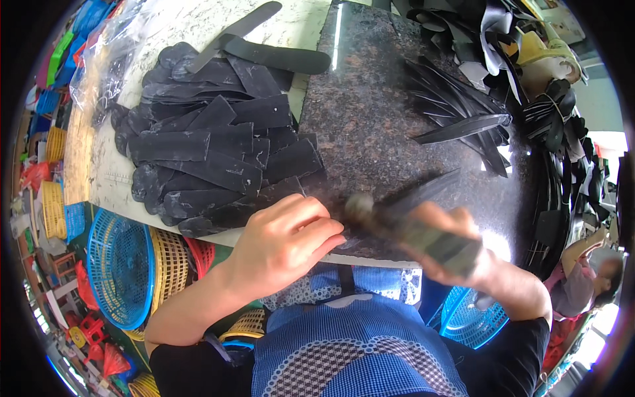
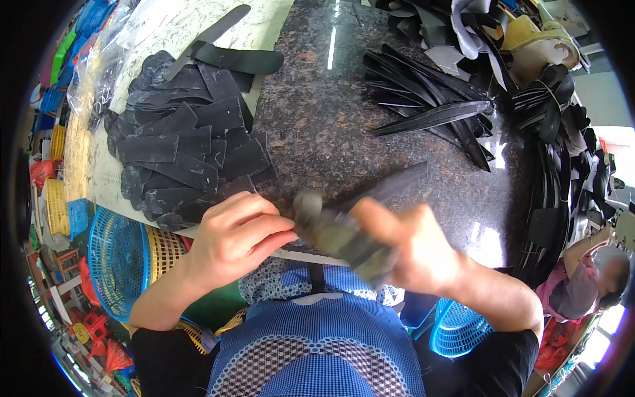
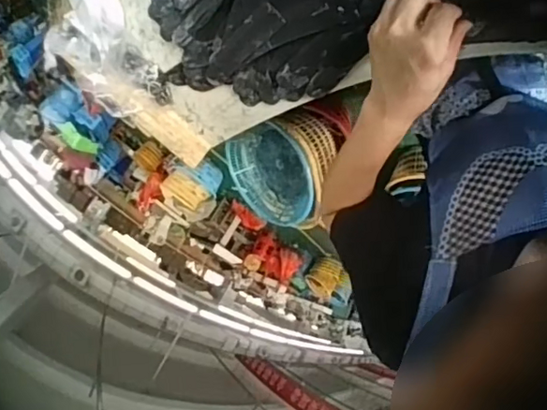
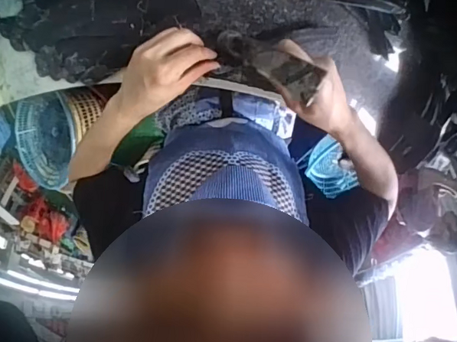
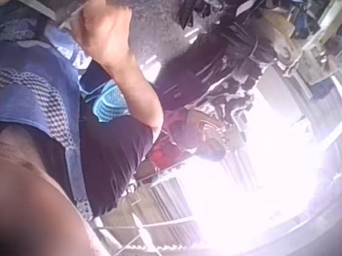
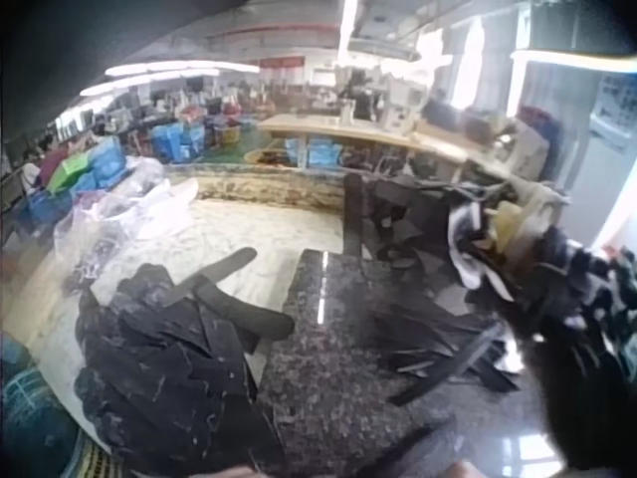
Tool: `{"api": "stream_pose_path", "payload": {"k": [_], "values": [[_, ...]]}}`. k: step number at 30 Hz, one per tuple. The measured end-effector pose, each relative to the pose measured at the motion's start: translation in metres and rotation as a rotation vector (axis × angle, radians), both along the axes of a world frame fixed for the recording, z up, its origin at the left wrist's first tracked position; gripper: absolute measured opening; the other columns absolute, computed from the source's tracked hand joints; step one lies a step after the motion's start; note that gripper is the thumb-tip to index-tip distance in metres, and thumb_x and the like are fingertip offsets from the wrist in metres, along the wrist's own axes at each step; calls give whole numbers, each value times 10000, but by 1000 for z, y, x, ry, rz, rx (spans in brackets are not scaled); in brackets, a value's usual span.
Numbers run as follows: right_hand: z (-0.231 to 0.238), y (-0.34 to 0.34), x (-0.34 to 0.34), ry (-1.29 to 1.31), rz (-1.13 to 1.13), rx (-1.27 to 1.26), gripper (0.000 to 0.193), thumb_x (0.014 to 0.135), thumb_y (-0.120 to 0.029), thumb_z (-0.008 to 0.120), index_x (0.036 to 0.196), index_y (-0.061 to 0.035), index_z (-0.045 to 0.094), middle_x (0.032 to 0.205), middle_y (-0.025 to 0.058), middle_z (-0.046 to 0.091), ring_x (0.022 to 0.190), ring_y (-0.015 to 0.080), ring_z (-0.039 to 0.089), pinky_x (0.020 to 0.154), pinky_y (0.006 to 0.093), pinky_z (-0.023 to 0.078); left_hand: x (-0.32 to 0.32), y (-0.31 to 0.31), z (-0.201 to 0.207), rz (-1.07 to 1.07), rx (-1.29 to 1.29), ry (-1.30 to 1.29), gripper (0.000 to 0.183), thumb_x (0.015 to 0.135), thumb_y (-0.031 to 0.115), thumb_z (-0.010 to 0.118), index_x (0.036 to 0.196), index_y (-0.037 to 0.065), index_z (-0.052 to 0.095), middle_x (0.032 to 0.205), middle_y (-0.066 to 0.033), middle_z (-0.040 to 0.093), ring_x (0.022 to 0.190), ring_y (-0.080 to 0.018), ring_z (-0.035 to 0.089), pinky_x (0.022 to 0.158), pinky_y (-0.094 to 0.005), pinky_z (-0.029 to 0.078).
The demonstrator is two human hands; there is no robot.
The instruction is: The recorder uses a hammer to flatten or bond pre-cut leather shoe components on a marble slab.
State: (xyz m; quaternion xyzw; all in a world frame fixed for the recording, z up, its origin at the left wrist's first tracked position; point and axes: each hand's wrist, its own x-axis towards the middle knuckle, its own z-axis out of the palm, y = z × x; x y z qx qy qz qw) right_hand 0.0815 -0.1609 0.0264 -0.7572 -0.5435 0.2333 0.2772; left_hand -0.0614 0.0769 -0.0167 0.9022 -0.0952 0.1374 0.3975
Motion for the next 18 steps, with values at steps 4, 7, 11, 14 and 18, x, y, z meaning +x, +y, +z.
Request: {"api": "stream_pose_path", "payload": {"k": [4,7,11,14,18], "values": [[-1,6,1,169,-2,43,265,867,-128,760,1022,-13,578,671,74,595,539,267,673,471,377,520,-8,-1,-2,85,31,-58,250,639,10,891,845,40,752,817,-43,652,677,-215,616,557,-327,486],[6,9,3,-55,53,23,249,858,-126,763,994,-19,584,628,72,571,544,268,672,472,389,512,-12,-10,-5,149,33,-91,202,704,45,868,852,51,732,818,-28,608,678,-196,594,576,-314,499],[0,9,-2,121,-11,22,200,906,-140,725,993,-39,576,625,90,586,513,296,640,472,409,485,-19,-21,-6,211,57,-83,222,718,46,858,902,54,734,817,-27,609,670,-193,591,551,-320,465],[3,14,-2,38,68,70,197,910,-134,720,992,-28,576,623,87,580,519,300,646,470,403,491,-21,-18,-6,245,107,-122,248,709,68,867,919,61,735,814,-10,606,668,-183,587,548,-319,431],[-10,10,-3,1,49,1,288,849,-143,766,1016,-29,561,614,83,573,524,300,656,488,397,510,-24,-18,-11,254,104,-157,239,691,83,880,883,76,739,805,5,607,675,-178,584,562,-323,410]]}}
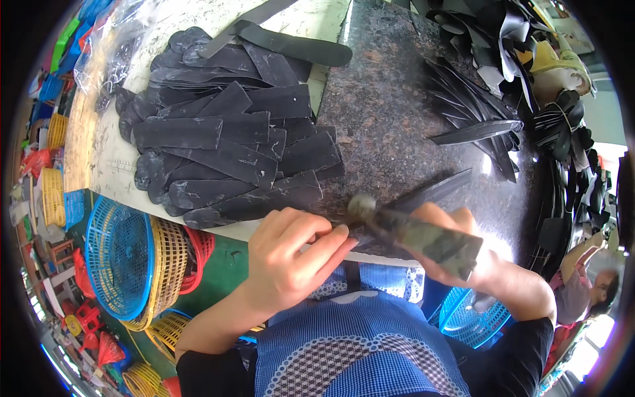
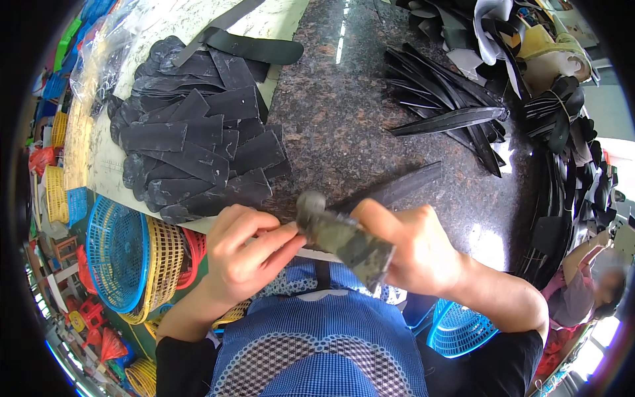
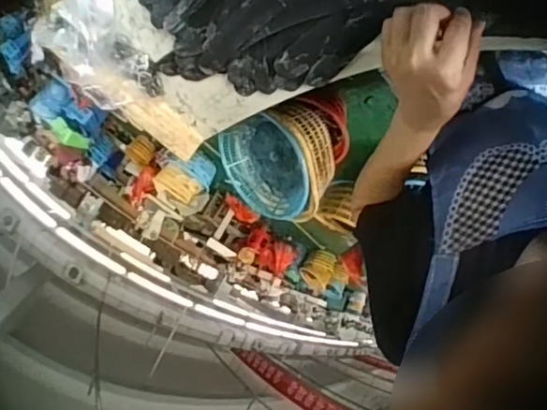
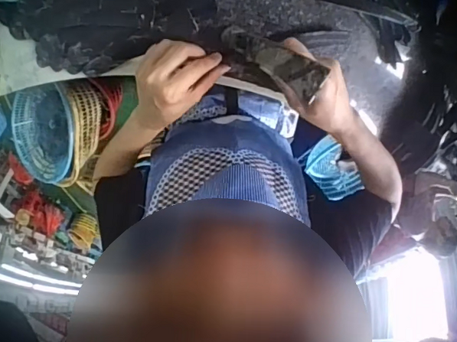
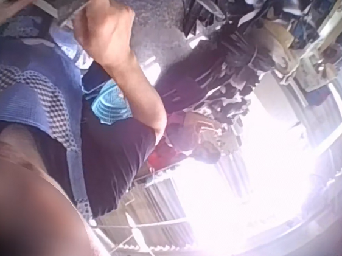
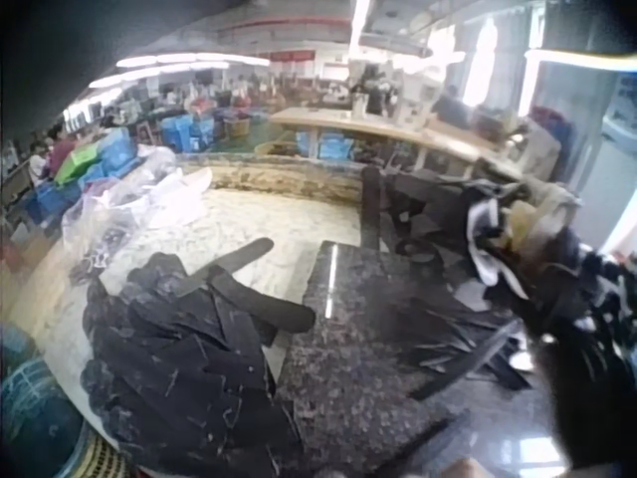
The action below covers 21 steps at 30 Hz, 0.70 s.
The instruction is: The recorder uses a hammer to flatten or bond pre-cut leather shoe components on a marble slab.
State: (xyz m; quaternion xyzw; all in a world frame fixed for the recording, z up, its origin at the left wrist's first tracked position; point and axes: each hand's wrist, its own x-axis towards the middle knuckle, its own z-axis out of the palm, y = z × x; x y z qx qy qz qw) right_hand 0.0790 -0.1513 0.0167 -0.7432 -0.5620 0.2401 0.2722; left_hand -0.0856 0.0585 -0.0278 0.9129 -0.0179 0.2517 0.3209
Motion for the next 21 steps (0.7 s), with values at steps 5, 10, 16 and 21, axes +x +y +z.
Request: {"api": "stream_pose_path", "payload": {"k": [5,10,16,21], "values": [[15,-1,1,-6,52,-45,329,850,-151,777,1084,-34,579,676,80,610,566,300,680,522,376,542,-3,-11,0,93,-54,43,224,672,66,883,844,83,741,806,14,625,677,-180,579,589,-336,395],[23,-21,4,-276,-95,17,253,927,-106,697,1152,-63,590,778,54,658,572,159,673,529,282,537,27,5,-2,-151,-106,18,223,661,40,894,822,75,743,775,-10,644,668,-209,594,597,-347,416],[4,-36,-10,21,-180,-25,262,844,-105,767,1012,-36,579,662,109,618,535,325,670,476,380,525,48,14,6,-280,68,-26,235,645,127,913,797,72,744,774,5,634,677,-193,584,593,-331,404],[13,-31,-5,119,-189,-36,206,888,-90,728,1010,-27,573,663,109,603,559,316,678,487,391,526,25,-11,0,-62,-36,12,254,659,44,894,866,74,751,786,-8,635,679,-198,582,616,-337,389]]}}
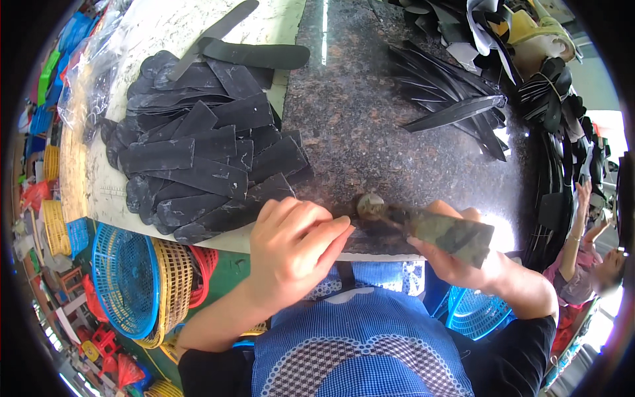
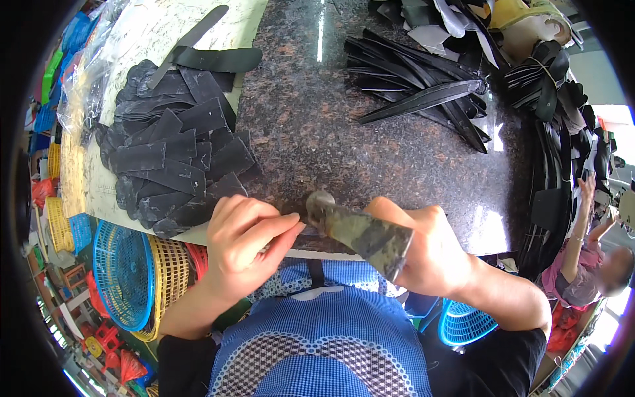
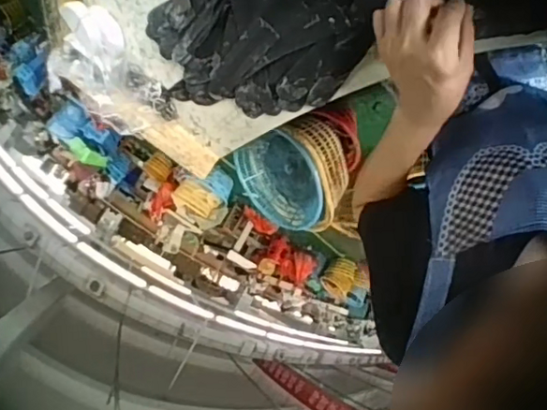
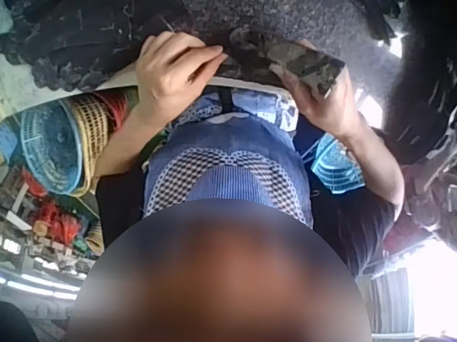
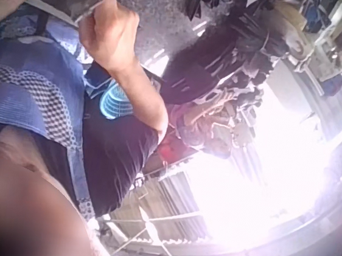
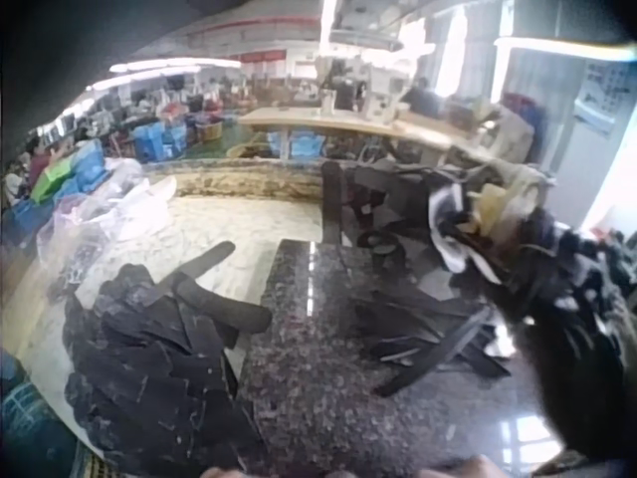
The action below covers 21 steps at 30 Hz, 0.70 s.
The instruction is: The recorder uses a hammer to flatten or bond pre-cut leather shoe components on a marble slab.
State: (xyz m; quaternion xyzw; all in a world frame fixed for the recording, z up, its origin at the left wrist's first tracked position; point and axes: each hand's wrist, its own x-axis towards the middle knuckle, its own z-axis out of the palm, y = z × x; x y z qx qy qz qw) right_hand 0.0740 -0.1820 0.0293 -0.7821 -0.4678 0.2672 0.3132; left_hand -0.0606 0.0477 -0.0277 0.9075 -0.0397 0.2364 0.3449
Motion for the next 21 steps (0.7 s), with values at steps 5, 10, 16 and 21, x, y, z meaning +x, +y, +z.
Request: {"api": "stream_pose_path", "payload": {"k": [5,10,16,21], "values": [[18,17,9,-61,128,-15,163,924,-87,687,1002,-33,555,647,98,600,526,298,665,457,388,506,-4,-6,4,54,19,30,234,687,57,872,881,89,745,815,16,613,718,-178,585,615,-340,377],[17,15,9,-103,85,33,197,912,-112,710,1009,-31,559,623,88,589,497,295,643,446,409,485,6,12,2,-128,55,-11,217,704,89,864,884,80,743,827,5,614,722,-185,586,633,-337,404],[-1,11,10,-54,100,27,181,927,-134,701,998,-30,572,660,97,601,521,298,640,471,404,493,-5,-1,2,-39,110,-14,318,589,40,874,884,73,762,822,5,634,728,-203,591,660,-343,407],[12,11,13,-115,196,21,209,914,-150,722,996,-44,561,654,85,612,535,296,660,473,373,519,-7,-12,1,70,20,34,251,673,62,882,877,97,741,823,27,616,734,-176,581,648,-347,381]]}}
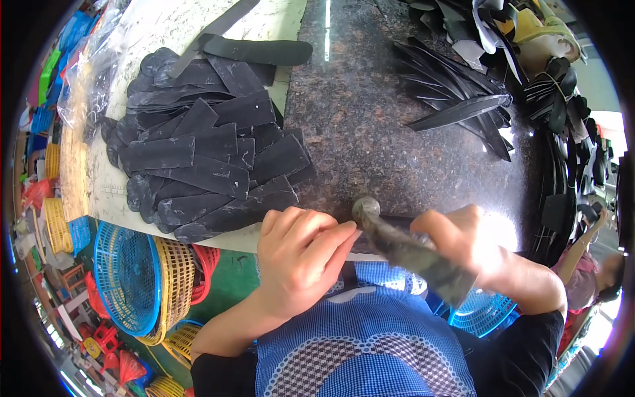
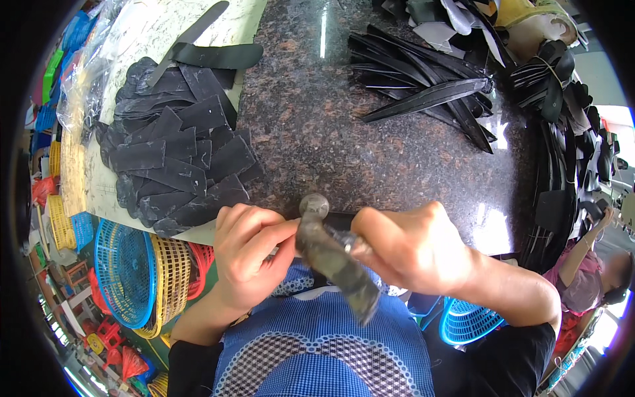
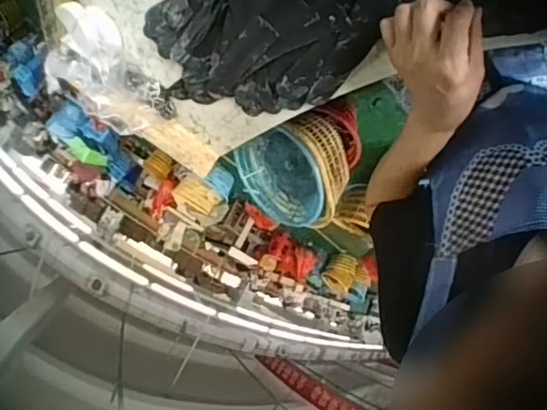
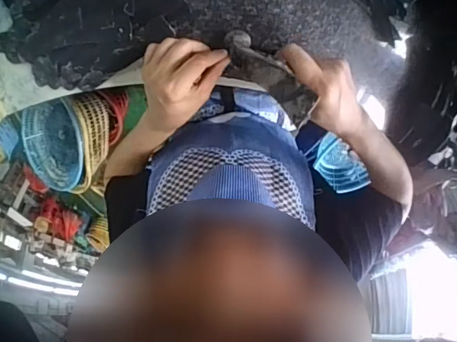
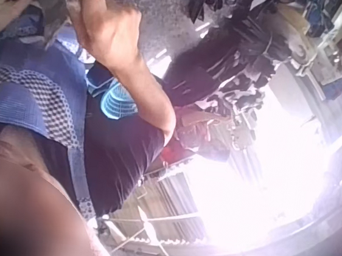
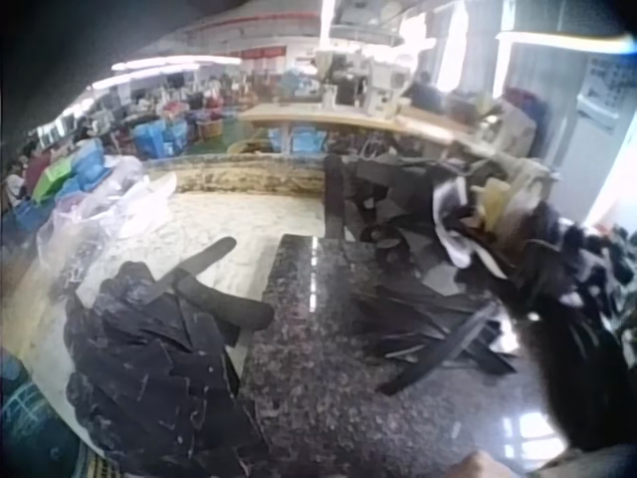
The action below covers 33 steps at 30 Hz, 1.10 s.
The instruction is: The recorder uses a hammer to flatten or bond pre-cut leather shoe components on a marble slab.
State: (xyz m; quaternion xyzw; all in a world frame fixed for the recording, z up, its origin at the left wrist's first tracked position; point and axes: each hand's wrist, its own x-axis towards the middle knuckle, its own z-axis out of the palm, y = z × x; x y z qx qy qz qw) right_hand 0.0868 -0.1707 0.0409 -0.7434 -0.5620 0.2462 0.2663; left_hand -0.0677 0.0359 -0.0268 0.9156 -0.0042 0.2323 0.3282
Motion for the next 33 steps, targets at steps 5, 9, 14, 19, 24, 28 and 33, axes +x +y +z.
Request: {"api": "stream_pose_path", "payload": {"k": [5,9,14,19,24,28,33], "values": [[-12,-27,0,-92,-158,-21,266,849,-126,758,1015,-51,565,659,78,630,523,287,666,482,359,533,37,21,5,-314,-26,2,221,662,34,875,839,65,747,791,-11,644,708,-201,599,607,-341,444],[-9,-27,-11,-41,-195,-61,215,893,-109,726,988,-39,546,617,111,588,534,327,656,464,405,480,60,36,9,-526,21,-23,240,652,75,893,842,53,748,779,-4,628,708,-196,598,608,-336,436],[-9,-26,-4,-41,-186,-8,206,904,-117,717,985,-31,548,618,100,581,540,307,667,471,405,484,35,13,1,-248,3,-47,267,652,55,904,878,42,762,799,-13,643,692,-196,588,605,-340,432],[5,-11,5,-13,-72,-26,209,894,-138,736,956,-28,570,635,90,592,505,289,635,455,395,477,16,-11,9,-78,66,19,261,714,22,816,965,53,752,831,9,606,719,-176,579,630,-334,421],[7,-3,9,-36,-71,44,201,916,-140,725,905,-37,553,625,85,582,495,283,627,446,393,473,12,-10,12,-45,123,21,248,719,66,828,953,74,747,833,22,603,724,-166,582,654,-340,408],[1,-3,9,29,-117,-22,199,916,-132,718,976,-32,556,618,83,585,504,282,643,454,389,484,14,-2,-1,-29,76,-52,255,700,102,879,923,100,755,814,33,602,745,-173,584,666,-345,398],[12,-7,9,-58,-12,-73,229,892,-124,738,1006,-49,554,622,90,601,516,300,654,468,388,499,15,-6,-3,-81,-18,-43,241,695,67,860,910,76,752,816,10,608,754,-190,593,655,-342,421]]}}
